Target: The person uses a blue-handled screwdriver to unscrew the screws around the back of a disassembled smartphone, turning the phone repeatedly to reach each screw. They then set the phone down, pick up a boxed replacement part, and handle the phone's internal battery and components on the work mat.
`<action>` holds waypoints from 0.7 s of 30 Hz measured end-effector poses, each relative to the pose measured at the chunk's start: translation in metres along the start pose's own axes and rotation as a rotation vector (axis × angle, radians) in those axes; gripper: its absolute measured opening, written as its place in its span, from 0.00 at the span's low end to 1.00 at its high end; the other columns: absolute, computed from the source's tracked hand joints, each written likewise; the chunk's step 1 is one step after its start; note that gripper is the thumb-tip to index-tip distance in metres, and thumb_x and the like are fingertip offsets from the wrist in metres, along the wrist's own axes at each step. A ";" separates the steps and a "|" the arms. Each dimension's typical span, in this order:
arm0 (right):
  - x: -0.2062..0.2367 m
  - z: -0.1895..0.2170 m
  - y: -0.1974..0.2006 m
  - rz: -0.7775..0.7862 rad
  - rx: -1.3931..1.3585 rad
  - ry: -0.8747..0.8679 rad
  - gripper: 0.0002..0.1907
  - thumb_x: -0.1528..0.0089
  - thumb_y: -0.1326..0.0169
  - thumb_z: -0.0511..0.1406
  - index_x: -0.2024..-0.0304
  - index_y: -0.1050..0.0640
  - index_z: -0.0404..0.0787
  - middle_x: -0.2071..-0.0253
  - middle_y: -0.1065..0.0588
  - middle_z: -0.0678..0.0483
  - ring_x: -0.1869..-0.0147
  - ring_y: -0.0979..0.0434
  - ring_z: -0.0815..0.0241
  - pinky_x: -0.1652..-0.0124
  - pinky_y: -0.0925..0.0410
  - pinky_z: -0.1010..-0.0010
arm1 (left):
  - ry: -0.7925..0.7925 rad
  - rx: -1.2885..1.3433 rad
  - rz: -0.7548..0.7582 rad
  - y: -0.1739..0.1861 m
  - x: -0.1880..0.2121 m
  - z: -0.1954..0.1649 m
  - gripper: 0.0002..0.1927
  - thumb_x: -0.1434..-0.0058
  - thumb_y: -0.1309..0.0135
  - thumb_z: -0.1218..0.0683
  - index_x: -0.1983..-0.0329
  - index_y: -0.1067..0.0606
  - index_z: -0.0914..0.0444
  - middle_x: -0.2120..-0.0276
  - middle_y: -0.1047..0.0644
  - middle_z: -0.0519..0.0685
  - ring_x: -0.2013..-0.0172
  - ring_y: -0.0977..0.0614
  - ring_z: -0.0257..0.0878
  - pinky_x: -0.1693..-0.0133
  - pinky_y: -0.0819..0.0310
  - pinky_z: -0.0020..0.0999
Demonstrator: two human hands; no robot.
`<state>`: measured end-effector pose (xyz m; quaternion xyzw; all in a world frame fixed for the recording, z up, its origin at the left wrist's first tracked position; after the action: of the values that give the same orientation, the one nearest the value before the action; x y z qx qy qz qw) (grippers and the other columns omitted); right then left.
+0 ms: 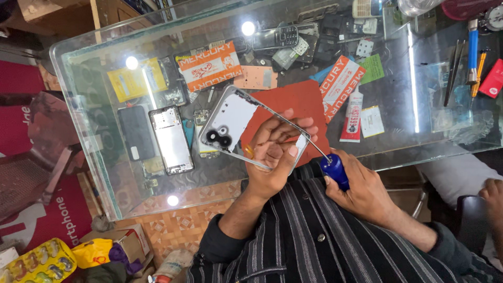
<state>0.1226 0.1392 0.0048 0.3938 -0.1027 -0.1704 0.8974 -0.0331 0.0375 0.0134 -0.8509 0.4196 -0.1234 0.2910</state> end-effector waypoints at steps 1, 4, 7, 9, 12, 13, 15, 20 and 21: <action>0.000 0.000 -0.001 0.009 0.004 0.002 0.30 0.42 0.41 0.37 0.40 0.33 0.32 0.53 0.25 0.39 0.54 0.21 0.38 0.58 0.25 0.55 | 0.001 -0.020 -0.003 0.001 0.000 0.000 0.28 0.27 0.51 0.64 0.26 0.42 0.69 0.38 0.27 0.63 0.37 0.21 0.51 0.35 0.23 0.49; -0.001 0.000 0.000 0.019 0.011 0.028 0.30 0.43 0.40 0.37 0.41 0.32 0.32 0.56 0.25 0.40 0.57 0.20 0.39 0.60 0.25 0.55 | 0.038 0.102 0.011 0.002 0.001 0.002 0.27 0.27 0.50 0.64 0.27 0.41 0.71 0.41 0.25 0.60 0.41 0.21 0.49 0.35 0.24 0.47; -0.003 0.001 0.004 -0.005 0.011 0.064 0.31 0.44 0.40 0.37 0.41 0.31 0.32 0.57 0.24 0.41 0.58 0.20 0.40 0.61 0.25 0.56 | 0.115 0.091 0.008 0.010 0.001 0.003 0.25 0.27 0.51 0.63 0.29 0.38 0.74 0.44 0.23 0.61 0.42 0.19 0.51 0.33 0.27 0.46; -0.003 0.000 0.003 -0.011 0.010 0.044 0.31 0.44 0.40 0.37 0.41 0.31 0.32 0.57 0.24 0.40 0.58 0.20 0.40 0.61 0.25 0.55 | 0.125 0.132 0.023 0.009 0.001 0.003 0.23 0.27 0.51 0.62 0.31 0.37 0.74 0.45 0.23 0.59 0.39 0.20 0.51 0.31 0.28 0.45; -0.003 0.003 0.002 -0.013 0.018 0.054 0.30 0.43 0.40 0.37 0.41 0.31 0.32 0.56 0.25 0.40 0.58 0.20 0.39 0.61 0.24 0.56 | 0.140 0.174 0.024 0.009 0.001 0.005 0.22 0.28 0.51 0.62 0.32 0.35 0.74 0.45 0.22 0.59 0.39 0.19 0.51 0.32 0.27 0.46; -0.003 0.002 0.002 -0.012 0.014 0.041 0.30 0.43 0.40 0.37 0.41 0.31 0.32 0.56 0.24 0.40 0.58 0.20 0.39 0.60 0.24 0.56 | 0.147 0.185 0.017 0.009 0.001 0.005 0.22 0.28 0.51 0.62 0.33 0.35 0.74 0.45 0.22 0.59 0.40 0.19 0.51 0.33 0.27 0.46; -0.002 0.001 0.001 -0.011 0.007 0.016 0.30 0.43 0.40 0.36 0.41 0.31 0.33 0.55 0.24 0.40 0.57 0.20 0.39 0.60 0.24 0.56 | 0.141 0.188 0.004 0.008 0.001 0.007 0.21 0.28 0.51 0.62 0.33 0.34 0.74 0.46 0.22 0.60 0.41 0.19 0.51 0.33 0.26 0.46; -0.002 0.005 0.003 -0.050 -0.001 0.060 0.30 0.43 0.41 0.36 0.41 0.32 0.32 0.53 0.25 0.40 0.56 0.20 0.39 0.59 0.24 0.56 | 0.119 0.154 0.010 0.005 0.001 0.004 0.20 0.26 0.52 0.63 0.33 0.34 0.73 0.45 0.22 0.60 0.42 0.19 0.50 0.32 0.26 0.47; -0.002 0.007 0.005 -0.071 -0.008 0.080 0.30 0.43 0.41 0.36 0.40 0.32 0.32 0.52 0.25 0.39 0.55 0.20 0.39 0.58 0.24 0.57 | 0.119 0.161 0.010 0.005 0.000 0.004 0.19 0.26 0.52 0.63 0.34 0.34 0.73 0.44 0.22 0.60 0.40 0.19 0.50 0.32 0.26 0.47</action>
<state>0.1202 0.1385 0.0127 0.3999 -0.0521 -0.1869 0.8958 -0.0344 0.0369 0.0068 -0.8139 0.4289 -0.2055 0.3337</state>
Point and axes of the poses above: each hand's wrist, its own x-axis away from the middle knuckle, its own y-axis out of the back of the hand, z = x × y, the point moved 8 cm from there along -x, towards the middle knuckle
